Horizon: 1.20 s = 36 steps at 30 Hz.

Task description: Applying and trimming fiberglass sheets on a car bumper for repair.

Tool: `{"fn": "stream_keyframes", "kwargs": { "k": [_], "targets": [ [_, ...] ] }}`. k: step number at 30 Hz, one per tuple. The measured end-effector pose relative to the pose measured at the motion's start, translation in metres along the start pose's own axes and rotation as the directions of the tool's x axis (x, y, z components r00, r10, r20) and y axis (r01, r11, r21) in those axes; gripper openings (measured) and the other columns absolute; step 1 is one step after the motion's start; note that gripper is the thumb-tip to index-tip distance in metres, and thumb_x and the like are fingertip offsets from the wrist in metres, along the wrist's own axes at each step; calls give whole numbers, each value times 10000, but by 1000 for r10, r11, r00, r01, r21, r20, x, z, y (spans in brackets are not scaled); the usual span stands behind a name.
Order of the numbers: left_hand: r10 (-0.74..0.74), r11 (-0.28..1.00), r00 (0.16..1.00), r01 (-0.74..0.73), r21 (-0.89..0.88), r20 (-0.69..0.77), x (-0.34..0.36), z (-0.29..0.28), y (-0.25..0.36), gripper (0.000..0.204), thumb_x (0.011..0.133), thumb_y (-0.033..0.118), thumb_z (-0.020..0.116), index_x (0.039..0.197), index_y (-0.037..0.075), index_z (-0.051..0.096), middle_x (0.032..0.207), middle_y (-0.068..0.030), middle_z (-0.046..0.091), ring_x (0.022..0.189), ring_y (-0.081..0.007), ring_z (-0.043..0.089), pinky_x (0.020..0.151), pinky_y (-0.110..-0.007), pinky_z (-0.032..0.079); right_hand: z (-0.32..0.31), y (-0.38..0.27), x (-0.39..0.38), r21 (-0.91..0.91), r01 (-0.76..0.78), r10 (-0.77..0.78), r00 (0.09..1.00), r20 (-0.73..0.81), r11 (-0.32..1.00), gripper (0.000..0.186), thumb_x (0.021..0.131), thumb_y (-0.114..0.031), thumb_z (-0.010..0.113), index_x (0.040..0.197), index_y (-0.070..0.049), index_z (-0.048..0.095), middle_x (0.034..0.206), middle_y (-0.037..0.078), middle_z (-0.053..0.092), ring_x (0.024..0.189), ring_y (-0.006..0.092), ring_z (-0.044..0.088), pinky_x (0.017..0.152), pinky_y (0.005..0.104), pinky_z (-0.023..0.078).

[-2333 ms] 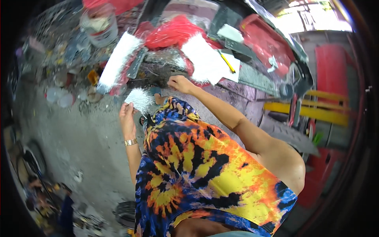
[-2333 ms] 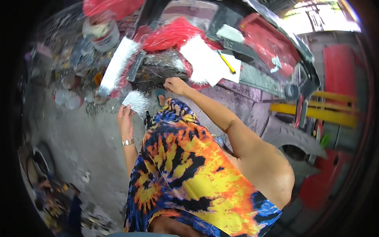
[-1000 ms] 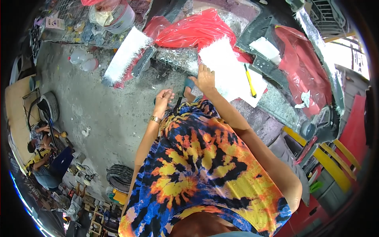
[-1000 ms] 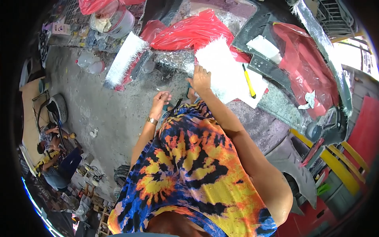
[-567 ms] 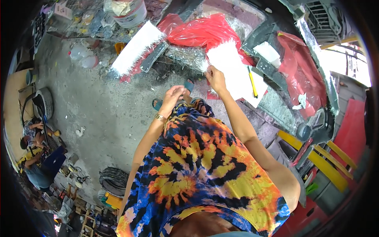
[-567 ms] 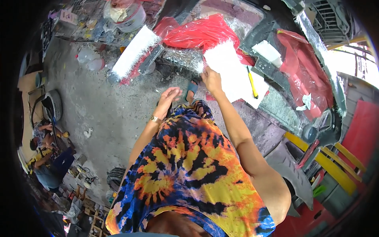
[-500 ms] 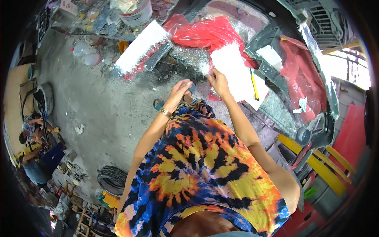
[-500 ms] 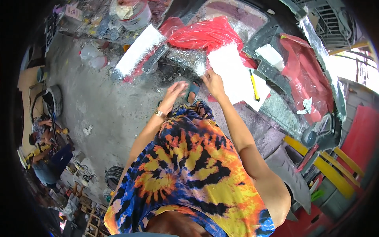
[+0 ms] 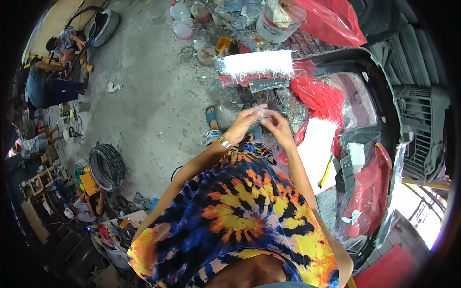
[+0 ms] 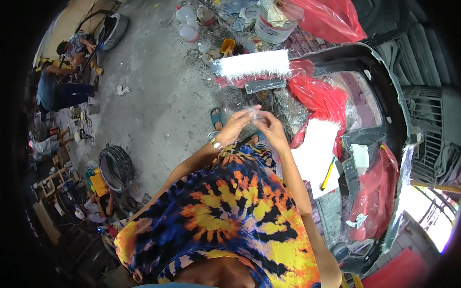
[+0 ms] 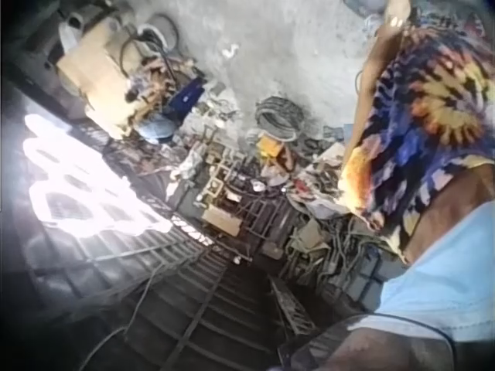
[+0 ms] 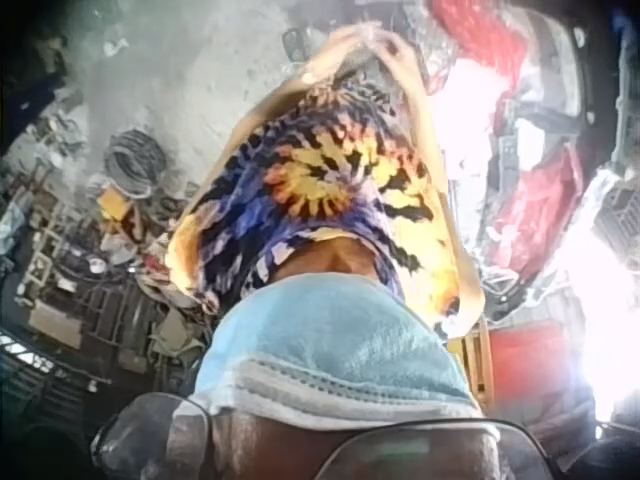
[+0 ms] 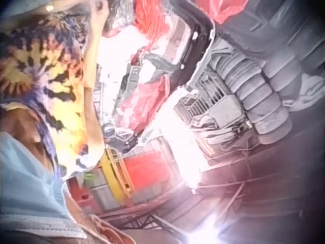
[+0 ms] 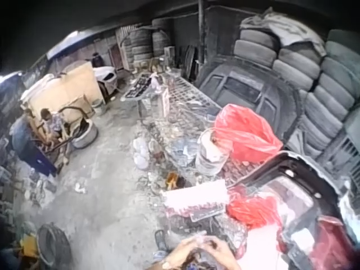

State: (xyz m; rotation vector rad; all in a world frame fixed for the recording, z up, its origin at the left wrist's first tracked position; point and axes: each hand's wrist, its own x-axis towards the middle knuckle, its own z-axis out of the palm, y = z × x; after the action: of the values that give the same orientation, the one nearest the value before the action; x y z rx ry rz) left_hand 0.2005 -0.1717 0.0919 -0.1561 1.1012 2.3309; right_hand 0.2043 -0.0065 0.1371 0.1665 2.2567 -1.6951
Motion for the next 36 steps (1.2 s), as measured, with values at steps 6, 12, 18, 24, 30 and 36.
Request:
{"fn": "stream_keyframes", "kwargs": {
  "k": [6,12,18,24,30,36],
  "targets": [
    [109,983,971,-137,-124,-213,-5,-80,44,252,952,195,580,1164,58,581,1133,-31,619,1035,-120,585,902,-327,477,86,-12,78,17,-79,76,986,146,997,164,873,-158,665,887,3,638,718,3,606,659,63,527,575,227,405],
    [69,993,923,-99,-61,-378,27,-156,75,130,897,185,663,972,78,657,872,33,643,788,-50,562,682,-216,439,145,-30,133,140,-133,129,991,39,981,166,866,-159,680,818,-6,636,669,-3,596,617,49,506,557,224,394],
    [81,993,929,-105,-48,-361,63,-192,92,169,898,196,659,986,53,664,857,38,636,766,-48,561,661,-214,438,163,-34,180,-29,-158,157,987,-45,987,149,881,-132,652,822,3,633,662,0,593,581,55,505,536,230,403],
    [88,996,917,-87,20,-388,85,-207,94,140,888,159,662,982,56,664,851,30,643,758,-56,566,657,-212,430,172,-39,191,-51,-181,172,975,-140,982,172,890,-137,620,833,25,625,654,24,610,570,73,527,530,241,426],
    [161,972,939,-98,214,-304,99,-210,105,154,861,107,679,987,24,645,844,1,636,759,-87,570,664,-261,453,174,-32,199,-292,-155,100,975,-197,944,188,875,-145,627,823,36,616,641,44,612,568,83,531,546,260,433],
    [629,712,632,-237,660,-452,73,-192,108,149,859,82,659,984,9,625,885,-71,597,781,-169,586,658,-276,474,183,-21,200,-128,-122,88,966,-243,984,166,890,-130,637,797,3,599,637,-3,581,579,53,480,537,235,396]
  ]
}}
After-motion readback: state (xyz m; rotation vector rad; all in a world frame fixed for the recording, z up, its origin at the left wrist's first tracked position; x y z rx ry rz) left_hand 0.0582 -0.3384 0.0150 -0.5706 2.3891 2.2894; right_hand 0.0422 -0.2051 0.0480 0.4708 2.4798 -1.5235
